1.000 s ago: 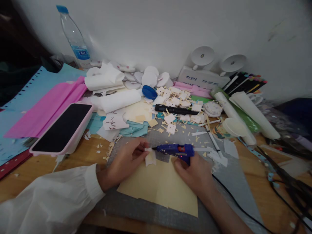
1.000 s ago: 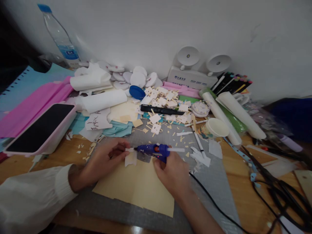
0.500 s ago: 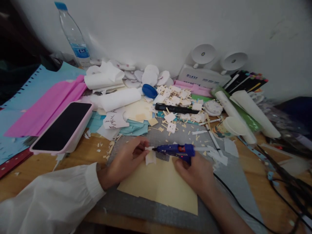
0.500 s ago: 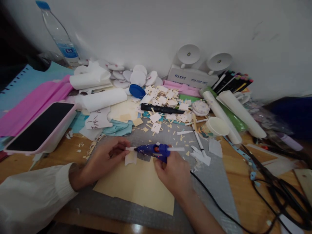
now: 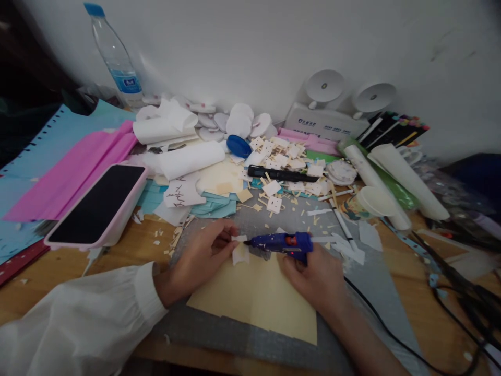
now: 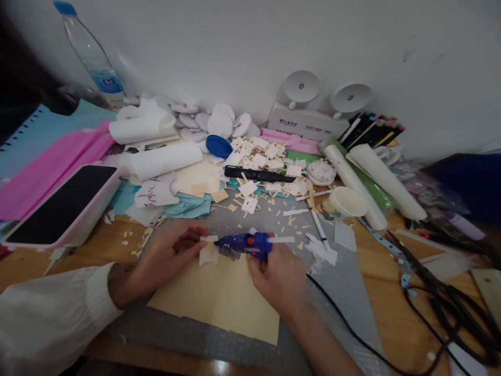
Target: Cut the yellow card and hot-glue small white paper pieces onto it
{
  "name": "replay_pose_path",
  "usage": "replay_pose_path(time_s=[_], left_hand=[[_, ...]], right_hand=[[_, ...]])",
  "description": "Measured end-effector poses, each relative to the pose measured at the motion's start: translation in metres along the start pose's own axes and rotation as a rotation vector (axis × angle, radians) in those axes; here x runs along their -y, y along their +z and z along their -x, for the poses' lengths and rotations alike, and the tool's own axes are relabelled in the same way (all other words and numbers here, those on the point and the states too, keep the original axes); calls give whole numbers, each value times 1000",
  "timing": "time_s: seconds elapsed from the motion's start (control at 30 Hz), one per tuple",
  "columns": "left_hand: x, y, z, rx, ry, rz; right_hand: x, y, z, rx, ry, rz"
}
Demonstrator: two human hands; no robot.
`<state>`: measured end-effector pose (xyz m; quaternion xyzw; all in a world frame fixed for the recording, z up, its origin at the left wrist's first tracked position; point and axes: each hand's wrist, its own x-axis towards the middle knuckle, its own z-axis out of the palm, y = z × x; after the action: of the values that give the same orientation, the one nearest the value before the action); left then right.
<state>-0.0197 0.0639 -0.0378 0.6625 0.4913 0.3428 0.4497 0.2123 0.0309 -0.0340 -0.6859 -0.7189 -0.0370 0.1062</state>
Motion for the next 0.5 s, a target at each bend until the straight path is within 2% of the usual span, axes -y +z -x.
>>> replay_pose_path(time_s=[0.5], left_hand=[[-1, 0, 0, 3, -2, -2]], right_hand=[[-4, 1, 1, -35, -80, -2]])
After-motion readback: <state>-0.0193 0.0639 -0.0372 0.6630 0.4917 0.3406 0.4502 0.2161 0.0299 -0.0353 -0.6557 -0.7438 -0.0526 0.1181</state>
